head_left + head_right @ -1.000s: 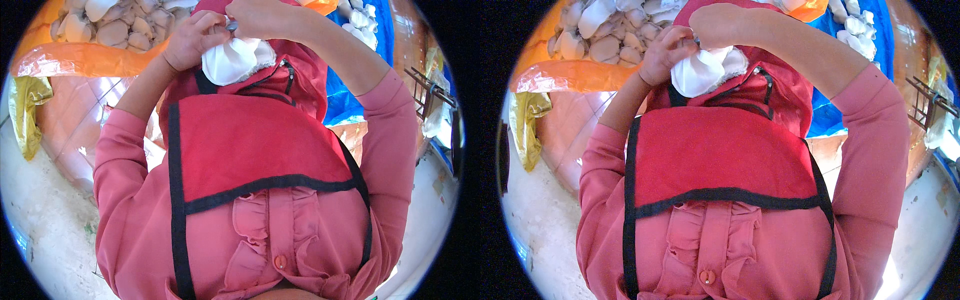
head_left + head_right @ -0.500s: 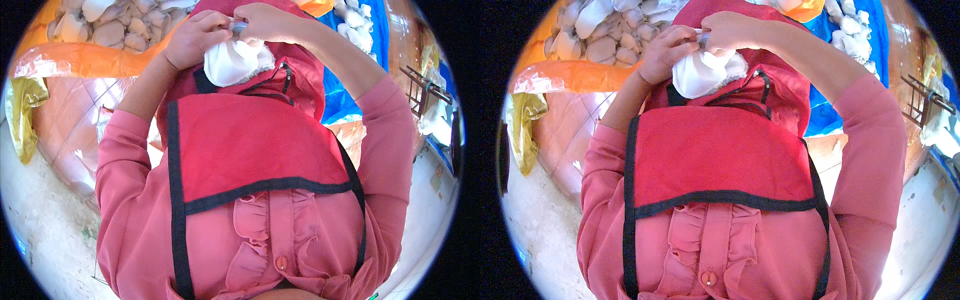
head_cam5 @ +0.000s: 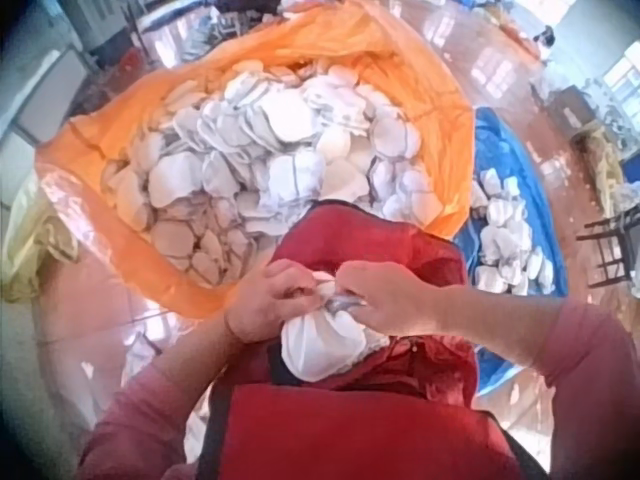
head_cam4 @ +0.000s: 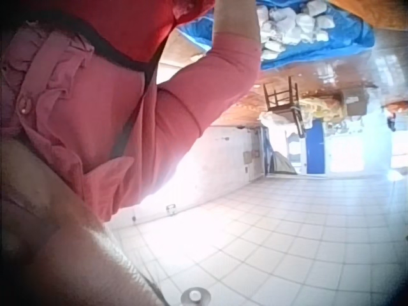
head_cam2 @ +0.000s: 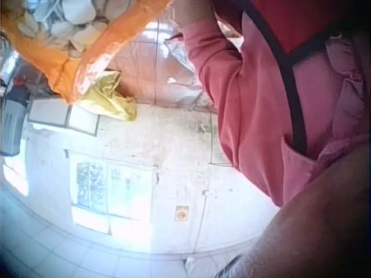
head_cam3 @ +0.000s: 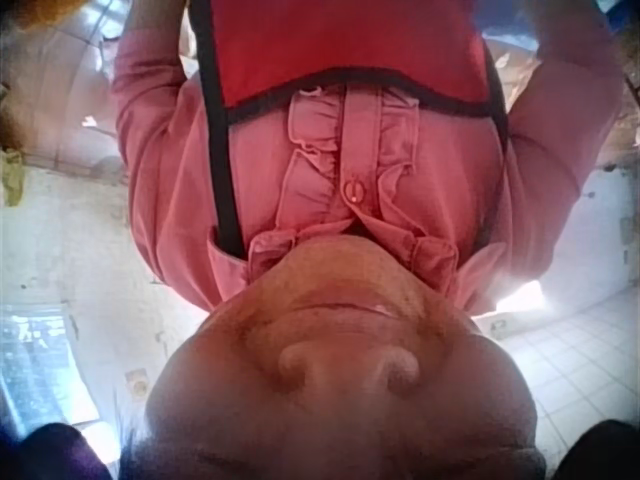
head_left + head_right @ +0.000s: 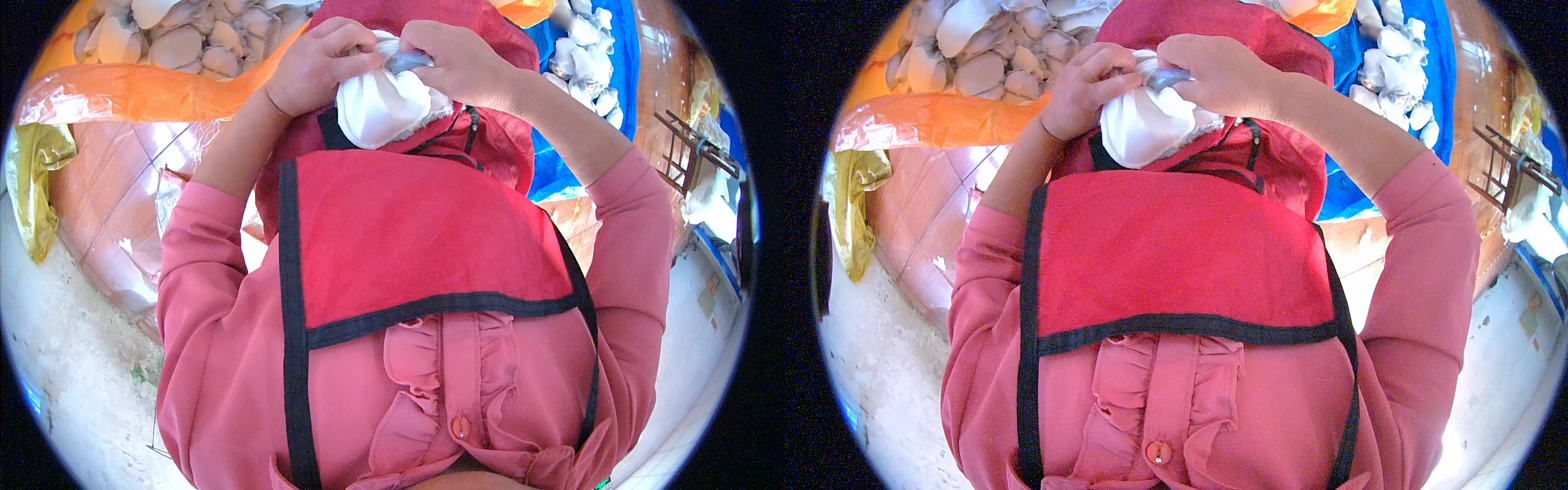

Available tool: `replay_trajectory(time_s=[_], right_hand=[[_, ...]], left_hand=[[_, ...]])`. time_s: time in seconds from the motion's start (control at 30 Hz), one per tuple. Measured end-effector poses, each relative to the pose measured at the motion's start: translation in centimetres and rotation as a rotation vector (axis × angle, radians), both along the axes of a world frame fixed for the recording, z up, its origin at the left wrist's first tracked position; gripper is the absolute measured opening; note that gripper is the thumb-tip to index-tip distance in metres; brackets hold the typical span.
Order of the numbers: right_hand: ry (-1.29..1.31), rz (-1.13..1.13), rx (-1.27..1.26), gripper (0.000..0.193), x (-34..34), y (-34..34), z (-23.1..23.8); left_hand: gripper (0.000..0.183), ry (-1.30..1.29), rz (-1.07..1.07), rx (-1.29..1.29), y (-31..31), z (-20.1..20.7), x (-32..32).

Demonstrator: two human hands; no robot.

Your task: The person repeatedly picks up white fabric pouches from an orange sack, gathers the open edges, and ties them closed using a small rubber band. The tied pouches are placed onto a blue tarp on the floor. The task continues throughout the clip.

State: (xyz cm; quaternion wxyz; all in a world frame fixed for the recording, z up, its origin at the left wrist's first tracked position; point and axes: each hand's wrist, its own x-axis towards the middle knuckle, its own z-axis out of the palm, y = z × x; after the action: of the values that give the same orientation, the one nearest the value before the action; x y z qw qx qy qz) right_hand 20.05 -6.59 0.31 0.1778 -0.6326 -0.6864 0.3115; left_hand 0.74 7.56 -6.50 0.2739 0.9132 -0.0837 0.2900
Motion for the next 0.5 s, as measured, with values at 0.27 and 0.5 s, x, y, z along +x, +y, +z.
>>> replay_trajectory(time_s=[0.27, 0.5], right_hand=[[0.345, -0.076, -0.193, 0.028, 2.4, 1.2, -3.3], [0.371, -0.199, -0.308, 0.033, 2.4, 2.2, -4.5]], left_hand=[[0.033, 0.008, -0.015, 0.046, 0.1, -0.2, -0.4], [0.034, 0.013, 0.007, 0.104, 0.5, -0.5, -0.6]])
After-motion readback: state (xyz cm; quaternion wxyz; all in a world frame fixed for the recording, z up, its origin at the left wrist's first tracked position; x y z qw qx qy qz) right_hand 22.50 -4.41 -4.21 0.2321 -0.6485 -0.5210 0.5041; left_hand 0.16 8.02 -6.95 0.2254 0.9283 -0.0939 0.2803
